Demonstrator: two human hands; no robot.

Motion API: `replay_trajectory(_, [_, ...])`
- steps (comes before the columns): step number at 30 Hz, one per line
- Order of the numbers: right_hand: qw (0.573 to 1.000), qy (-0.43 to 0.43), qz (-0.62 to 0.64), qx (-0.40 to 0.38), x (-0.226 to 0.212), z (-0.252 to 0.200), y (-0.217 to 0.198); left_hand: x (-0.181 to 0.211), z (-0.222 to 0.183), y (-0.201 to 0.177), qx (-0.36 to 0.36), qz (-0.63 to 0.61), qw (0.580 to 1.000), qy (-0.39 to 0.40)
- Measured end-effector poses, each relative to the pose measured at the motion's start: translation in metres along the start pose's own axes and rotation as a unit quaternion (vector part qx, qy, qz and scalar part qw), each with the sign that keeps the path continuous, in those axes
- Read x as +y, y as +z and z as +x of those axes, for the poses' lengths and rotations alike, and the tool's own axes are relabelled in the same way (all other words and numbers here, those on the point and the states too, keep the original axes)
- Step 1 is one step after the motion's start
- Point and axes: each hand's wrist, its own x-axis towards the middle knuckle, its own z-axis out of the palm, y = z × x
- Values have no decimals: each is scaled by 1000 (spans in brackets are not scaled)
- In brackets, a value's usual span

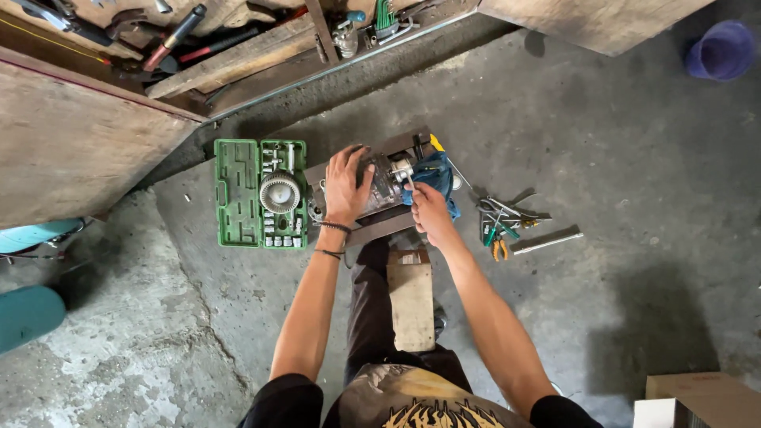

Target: Repairing and cleaning a mechanical engine component using various hand tools and a cloth

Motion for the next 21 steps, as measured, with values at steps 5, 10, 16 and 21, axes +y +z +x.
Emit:
replay_trajectory(5, [1000,-14,-6,24,10,6,-2,-4,0,6,-28,15,999,-20])
replay_trajectory(10, [1000,3,7,27,-3,-9,3,1,-2,8,-40,45,998,-25])
replay_trajectory(16, [1000,14,-16,23,-3,-1,-2,8,-3,9,-28,99,995,-19])
replay_trajectory(21, [996,15,-88,-5,0,27,-18,5,-5,14,-19,118,993,-14])
